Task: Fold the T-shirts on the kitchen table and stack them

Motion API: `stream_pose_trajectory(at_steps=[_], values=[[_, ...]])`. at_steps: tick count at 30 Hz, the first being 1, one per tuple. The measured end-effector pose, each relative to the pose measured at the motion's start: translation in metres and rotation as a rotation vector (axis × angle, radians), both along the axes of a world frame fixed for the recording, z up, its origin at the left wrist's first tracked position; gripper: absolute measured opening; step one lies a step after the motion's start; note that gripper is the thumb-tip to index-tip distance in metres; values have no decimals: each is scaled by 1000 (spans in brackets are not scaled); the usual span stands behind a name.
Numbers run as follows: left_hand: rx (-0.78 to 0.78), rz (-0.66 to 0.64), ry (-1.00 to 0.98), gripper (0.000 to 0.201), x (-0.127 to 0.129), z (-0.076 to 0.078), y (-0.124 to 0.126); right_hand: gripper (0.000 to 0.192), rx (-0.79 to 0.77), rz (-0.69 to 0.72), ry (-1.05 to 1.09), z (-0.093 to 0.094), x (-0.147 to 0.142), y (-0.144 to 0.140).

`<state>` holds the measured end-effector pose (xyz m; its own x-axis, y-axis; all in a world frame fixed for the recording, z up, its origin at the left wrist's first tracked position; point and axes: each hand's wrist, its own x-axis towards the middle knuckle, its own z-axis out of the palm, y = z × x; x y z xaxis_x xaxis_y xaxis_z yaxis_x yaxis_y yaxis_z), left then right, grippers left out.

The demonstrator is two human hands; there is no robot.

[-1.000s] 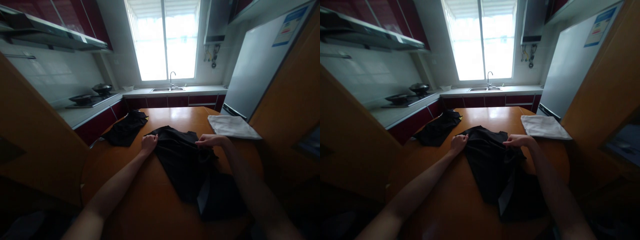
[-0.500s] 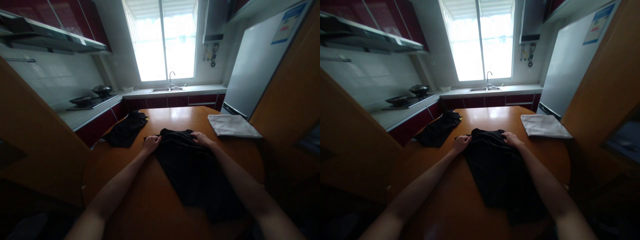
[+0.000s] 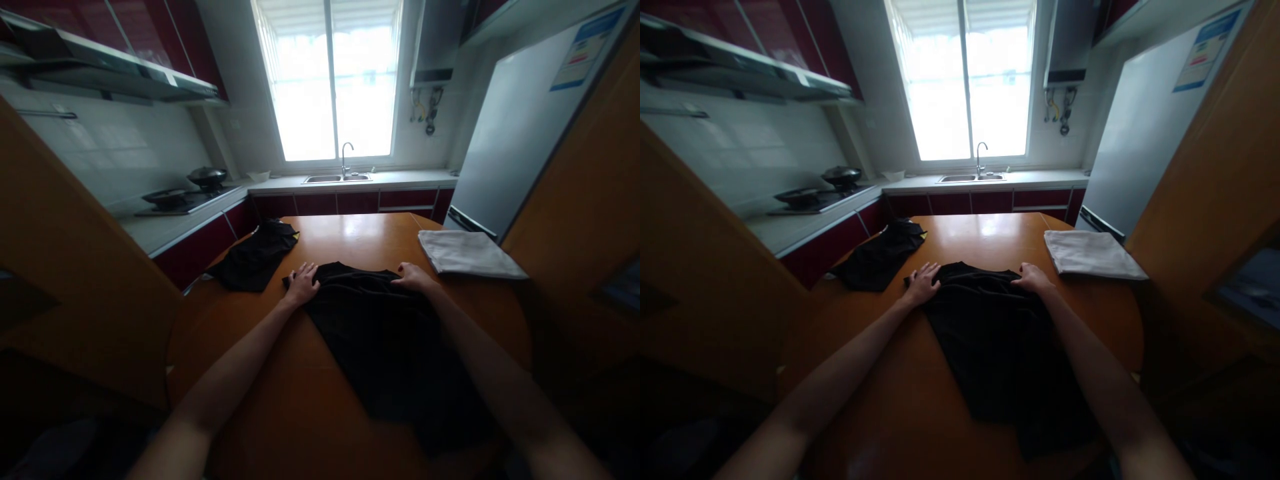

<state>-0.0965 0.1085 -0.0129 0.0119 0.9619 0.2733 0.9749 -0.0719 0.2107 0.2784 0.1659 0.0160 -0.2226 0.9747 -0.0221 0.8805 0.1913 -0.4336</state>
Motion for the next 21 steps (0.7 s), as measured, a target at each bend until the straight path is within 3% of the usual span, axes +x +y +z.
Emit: stream_pose_trajectory(at_steps=[9, 14, 21], values=[[-17, -12, -117, 64, -11, 8, 8, 27, -297, 85, 239, 7, 10, 3], [-124, -92, -207, 37, -36, 18, 14, 25, -242, 74, 375, 8, 13, 1], [-83, -141, -372, 36, -57, 31, 3, 41, -181, 21, 500, 12, 8, 0]])
